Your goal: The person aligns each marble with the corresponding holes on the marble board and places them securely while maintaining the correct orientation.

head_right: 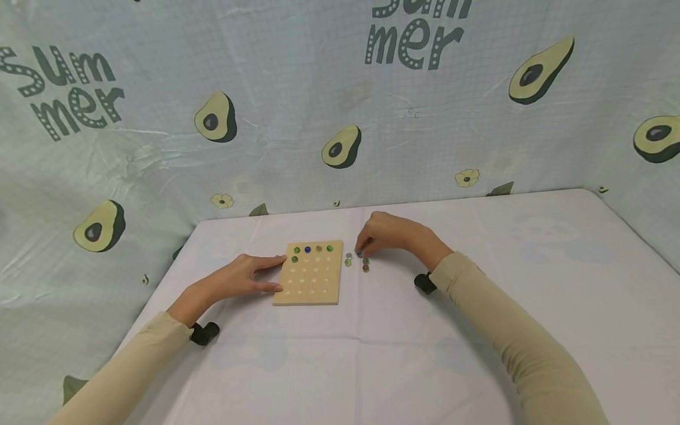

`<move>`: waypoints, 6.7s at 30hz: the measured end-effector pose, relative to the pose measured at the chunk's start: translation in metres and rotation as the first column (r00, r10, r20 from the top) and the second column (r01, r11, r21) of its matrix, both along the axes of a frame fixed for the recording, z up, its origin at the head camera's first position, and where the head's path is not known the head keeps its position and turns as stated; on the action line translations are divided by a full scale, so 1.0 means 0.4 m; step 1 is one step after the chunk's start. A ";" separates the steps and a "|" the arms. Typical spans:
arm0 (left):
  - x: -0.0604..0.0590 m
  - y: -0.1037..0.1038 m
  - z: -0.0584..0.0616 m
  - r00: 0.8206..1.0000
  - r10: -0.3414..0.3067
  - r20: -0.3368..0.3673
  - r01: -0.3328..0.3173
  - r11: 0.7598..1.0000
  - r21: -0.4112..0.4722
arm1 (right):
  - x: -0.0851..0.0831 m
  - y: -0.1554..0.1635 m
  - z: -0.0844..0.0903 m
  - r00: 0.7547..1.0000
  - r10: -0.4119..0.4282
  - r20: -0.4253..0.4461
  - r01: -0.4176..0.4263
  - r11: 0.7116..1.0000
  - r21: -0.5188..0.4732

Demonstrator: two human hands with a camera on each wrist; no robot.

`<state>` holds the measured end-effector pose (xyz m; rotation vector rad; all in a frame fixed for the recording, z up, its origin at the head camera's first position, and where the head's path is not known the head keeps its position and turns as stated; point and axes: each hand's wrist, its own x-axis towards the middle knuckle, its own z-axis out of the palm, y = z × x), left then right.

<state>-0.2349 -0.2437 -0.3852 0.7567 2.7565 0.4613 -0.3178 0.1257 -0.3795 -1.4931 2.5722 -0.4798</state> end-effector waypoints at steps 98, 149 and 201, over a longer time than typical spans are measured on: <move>-0.001 -0.006 -0.004 1.000 0.010 -0.002 -0.010 1.000 0.005 | 0.053 -0.233 0.036 0.998 0.001 -0.055 -0.009 0.990 -0.141; -0.009 -0.004 0.002 1.000 -0.009 -0.011 0.009 1.000 -0.005 | 0.037 -0.277 0.038 0.991 -0.113 0.073 0.113 0.994 0.013; -0.015 -0.002 0.003 1.000 -0.021 -0.003 0.021 1.000 0.004 | 0.043 -0.006 0.008 0.992 -0.122 -0.011 0.123 0.990 0.063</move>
